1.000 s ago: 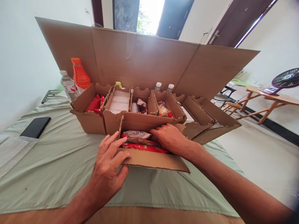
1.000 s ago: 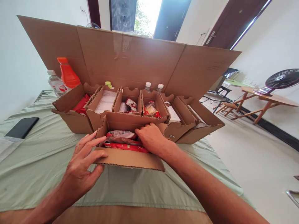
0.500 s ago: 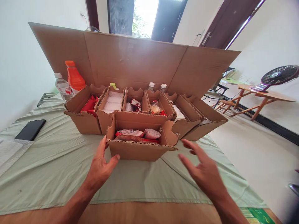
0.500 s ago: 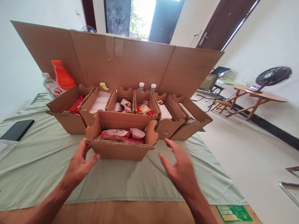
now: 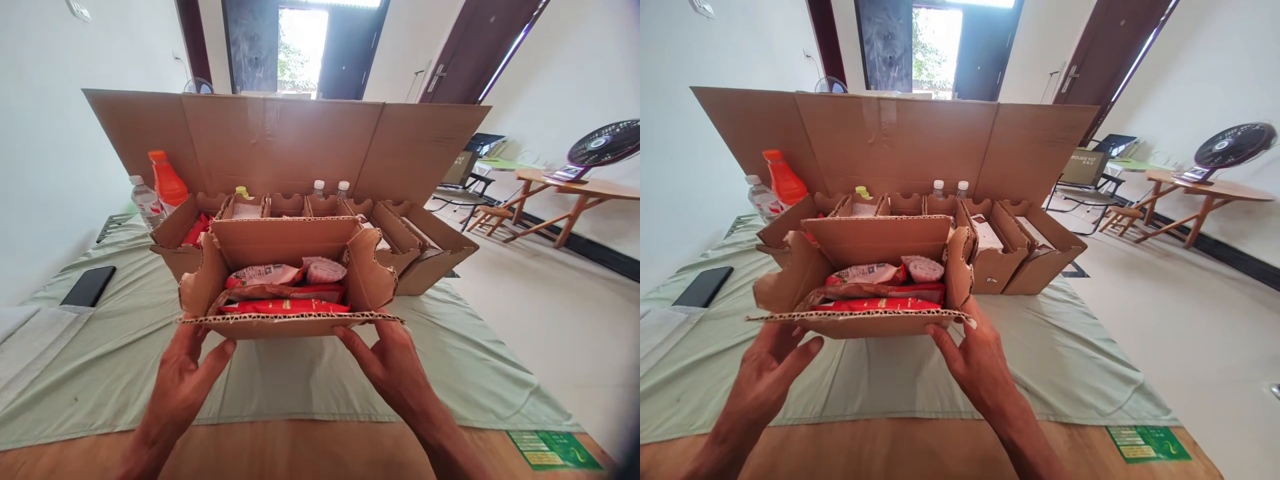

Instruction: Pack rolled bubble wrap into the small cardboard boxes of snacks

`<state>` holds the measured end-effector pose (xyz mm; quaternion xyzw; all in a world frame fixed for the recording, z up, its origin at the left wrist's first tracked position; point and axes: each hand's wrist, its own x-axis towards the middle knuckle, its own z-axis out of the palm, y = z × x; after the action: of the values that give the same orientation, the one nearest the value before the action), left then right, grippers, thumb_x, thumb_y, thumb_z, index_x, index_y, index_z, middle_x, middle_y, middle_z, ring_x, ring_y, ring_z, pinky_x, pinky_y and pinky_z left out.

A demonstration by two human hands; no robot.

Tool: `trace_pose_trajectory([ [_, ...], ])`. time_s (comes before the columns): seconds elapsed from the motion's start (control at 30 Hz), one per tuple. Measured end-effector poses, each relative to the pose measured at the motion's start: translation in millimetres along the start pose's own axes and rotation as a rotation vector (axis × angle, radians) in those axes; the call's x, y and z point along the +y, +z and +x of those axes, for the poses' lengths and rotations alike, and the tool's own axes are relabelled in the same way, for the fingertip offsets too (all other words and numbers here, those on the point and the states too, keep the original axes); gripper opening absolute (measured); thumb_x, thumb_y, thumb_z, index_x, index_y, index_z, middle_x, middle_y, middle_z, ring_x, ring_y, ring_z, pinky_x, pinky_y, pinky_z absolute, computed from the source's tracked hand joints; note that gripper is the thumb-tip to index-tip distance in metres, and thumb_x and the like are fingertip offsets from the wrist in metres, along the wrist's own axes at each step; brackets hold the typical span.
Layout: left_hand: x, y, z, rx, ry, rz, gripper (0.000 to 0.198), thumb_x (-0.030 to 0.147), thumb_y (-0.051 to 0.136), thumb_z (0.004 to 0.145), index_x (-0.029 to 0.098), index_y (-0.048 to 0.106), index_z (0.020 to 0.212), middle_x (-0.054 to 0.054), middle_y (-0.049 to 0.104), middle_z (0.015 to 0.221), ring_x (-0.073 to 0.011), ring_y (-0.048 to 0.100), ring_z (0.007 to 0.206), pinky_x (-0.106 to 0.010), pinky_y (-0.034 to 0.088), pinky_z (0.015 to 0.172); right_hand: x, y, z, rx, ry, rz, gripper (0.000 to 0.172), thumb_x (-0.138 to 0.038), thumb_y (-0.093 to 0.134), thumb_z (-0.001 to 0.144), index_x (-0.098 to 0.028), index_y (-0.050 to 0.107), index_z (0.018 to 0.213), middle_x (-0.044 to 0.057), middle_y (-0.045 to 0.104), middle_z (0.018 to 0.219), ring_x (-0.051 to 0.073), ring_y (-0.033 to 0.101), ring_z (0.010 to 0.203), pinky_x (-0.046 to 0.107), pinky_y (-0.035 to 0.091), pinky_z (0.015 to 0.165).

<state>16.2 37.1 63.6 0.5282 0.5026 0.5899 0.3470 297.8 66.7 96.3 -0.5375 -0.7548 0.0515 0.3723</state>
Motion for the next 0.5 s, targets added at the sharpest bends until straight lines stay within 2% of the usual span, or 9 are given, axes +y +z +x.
trace_pose_trajectory([
  [0.07,-2,-3.7,-9,0.021,-0.007,0.012,0.058,0.037,0.071,0.088,0.024,0.053,0.142,-0.011,0.061,0.143,-0.0294,0.053,0.137,-0.042,0.047,0.113,-2,3,-6,-0.006,0.007,-0.004,0.026,-0.041,0.054,0.098,-0.02,0.062,0.111,0.007,0.069,0.087,0.018,0.057,0.057,0.031,0.046,0.053],
  [0.2,-14,-8.3,-18,-0.011,-0.074,0.031,0.059,0.041,0.07,0.088,0.021,0.054,0.141,-0.014,0.063,0.14,-0.031,0.061,0.128,-0.043,0.053,0.106,-2,19,-15,-0.055,-0.013,0.055,0.025,-0.038,0.052,0.098,-0.021,0.062,0.113,0.005,0.068,0.083,0.018,0.055,0.056,0.03,0.044,0.05],
  [0.27,-10,-9.8,-17,0.005,-0.07,0.03,0.059,0.042,0.07,0.088,0.019,0.055,0.14,-0.014,0.062,0.141,-0.0309,0.062,0.126,-0.042,0.053,0.104,-7,20,-15,-0.048,-0.028,0.074,0.022,-0.038,0.053,0.098,-0.02,0.063,0.108,0.004,0.068,0.082,0.017,0.054,0.056,0.029,0.045,0.049],
  [0.37,8,-11.0,-13,0.062,-0.012,0.035,0.061,0.042,0.071,0.087,0.02,0.053,0.141,-0.013,0.061,0.142,-0.0305,0.056,0.133,-0.042,0.049,0.11,-18,13,-11,0.012,-0.017,0.052,0.02,-0.039,0.055,0.097,-0.021,0.063,0.1,0.005,0.068,0.082,0.018,0.056,0.057,0.029,0.046,0.049],
  [0.43,14,-13.0,-14,0.094,0.019,0.044,0.062,0.041,0.07,0.088,0.022,0.051,0.143,-0.012,0.061,0.142,-0.0307,0.052,0.138,-0.043,0.045,0.114,-25,11,-12,0.032,-0.012,0.018,0.021,-0.04,0.054,0.097,-0.022,0.064,0.102,0.006,0.067,0.08,0.02,0.058,0.06,0.03,0.046,0.049],
  [0.5,10,-17.8,-22,0.119,0.009,0.064,0.062,0.042,0.071,0.087,0.023,0.052,0.142,-0.011,0.063,0.139,-0.0312,0.05,0.139,-0.044,0.044,0.115,-28,16,-19,0.013,-0.016,0.005,0.022,-0.038,0.053,0.098,-0.023,0.065,0.108,0.006,0.067,0.079,0.022,0.062,0.063,0.031,0.048,0.051],
])
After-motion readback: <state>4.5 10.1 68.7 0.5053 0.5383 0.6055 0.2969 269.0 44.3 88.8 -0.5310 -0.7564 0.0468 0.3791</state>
